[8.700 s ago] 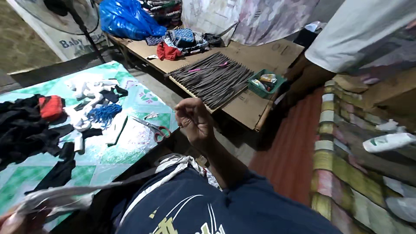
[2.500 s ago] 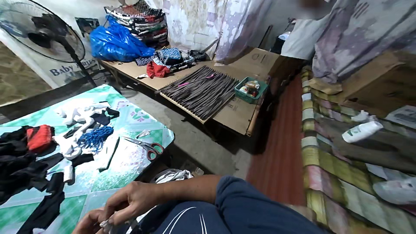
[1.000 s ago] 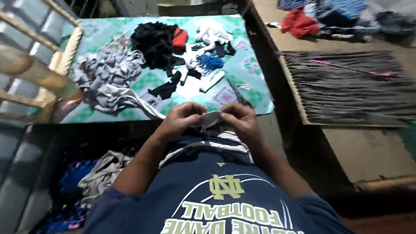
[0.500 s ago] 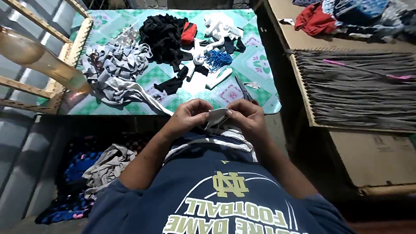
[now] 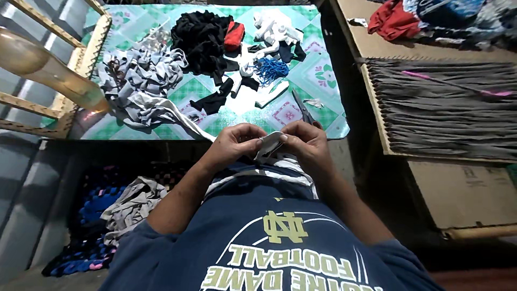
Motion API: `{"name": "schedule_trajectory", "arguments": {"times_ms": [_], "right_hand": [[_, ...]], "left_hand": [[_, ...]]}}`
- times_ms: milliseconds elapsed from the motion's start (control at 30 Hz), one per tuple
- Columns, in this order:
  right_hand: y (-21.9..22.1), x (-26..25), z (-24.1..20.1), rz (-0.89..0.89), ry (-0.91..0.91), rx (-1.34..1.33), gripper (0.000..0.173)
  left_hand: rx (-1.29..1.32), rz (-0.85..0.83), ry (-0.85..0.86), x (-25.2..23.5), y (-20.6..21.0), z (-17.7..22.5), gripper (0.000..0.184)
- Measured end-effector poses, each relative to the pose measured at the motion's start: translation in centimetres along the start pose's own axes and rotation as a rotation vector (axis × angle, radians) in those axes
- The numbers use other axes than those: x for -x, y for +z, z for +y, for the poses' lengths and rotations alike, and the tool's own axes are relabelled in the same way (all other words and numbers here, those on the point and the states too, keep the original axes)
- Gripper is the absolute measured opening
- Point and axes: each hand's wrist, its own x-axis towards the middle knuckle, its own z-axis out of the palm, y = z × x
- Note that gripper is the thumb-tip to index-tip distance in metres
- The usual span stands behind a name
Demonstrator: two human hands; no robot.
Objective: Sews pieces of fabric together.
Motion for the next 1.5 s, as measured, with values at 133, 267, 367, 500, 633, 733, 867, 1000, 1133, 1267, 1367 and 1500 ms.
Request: {"name": "schedule_trajectory", "arguments": {"times_ms": [133, 267, 367, 500, 633, 733, 867, 1000, 1133, 1267, 1367, 1500], "right_hand": [[0.1, 0.0, 0.0, 0.004, 0.013, 0.016, 0.008], [0.1, 0.0, -0.2, 0.005, 0.023, 0.039, 0.009], [0.1, 0.1, -0.2, 0.007, 0.024, 0.063, 0.010], [-0.1, -0.1, -0.1, -0.029, -0.012, 0.150, 0.012], [-0.3, -0.2, -0.1, -0.128, -0.090, 0.408, 0.045], [-0.2, 0.0, 0.2, -0.145, -0.157, 0.522, 0.043], [-0.1, -0.2, 0.3, -0.160, -0.251, 0.607, 0.044], [0.2, 0.0, 0.1, -0.124, -0.234, 0.700, 0.045], [0.3, 0.4, 0.8, -0.063, -0.260, 0.753, 0.028], [0.1, 0.3, 0.8, -0.043, -0.258, 0.772, 0.022], [0.0, 0.5, 0.8, -0.046, -0.255, 0.765, 0.021], [0.1, 0.6, 1.0, -0.040, -0.254, 0.769, 0.019]], "left_hand": [[-0.045, 0.036, 0.031, -0.1, 0.1, 0.1, 0.010], [-0.272, 0.132, 0.130, -0.1, -0.1, 0.3, 0.009], [-0.396, 0.194, 0.191, -0.2, -0.4, 0.8, 0.010], [-0.604, 0.188, 0.288, -0.6, -0.5, 1.2, 0.011], [-0.827, 0.149, 0.335, -0.8, 0.2, 1.4, 0.011], [-0.935, 0.135, 0.389, -1.0, 0.8, 1.6, 0.008], [-1.020, 0.103, 0.419, -1.5, 1.1, 1.6, 0.006], [-1.066, 0.042, 0.390, -1.9, 1.2, 2.1, 0.006], [-1.064, -0.036, 0.339, -2.2, 1.1, 2.3, 0.009], [-1.032, -0.056, 0.289, -2.5, 1.3, 1.9, 0.017], [-1.028, -0.026, 0.301, -2.5, 1.5, 1.7, 0.013], [-1.018, 0.009, 0.327, -2.4, 1.6, 1.4, 0.010]]}}
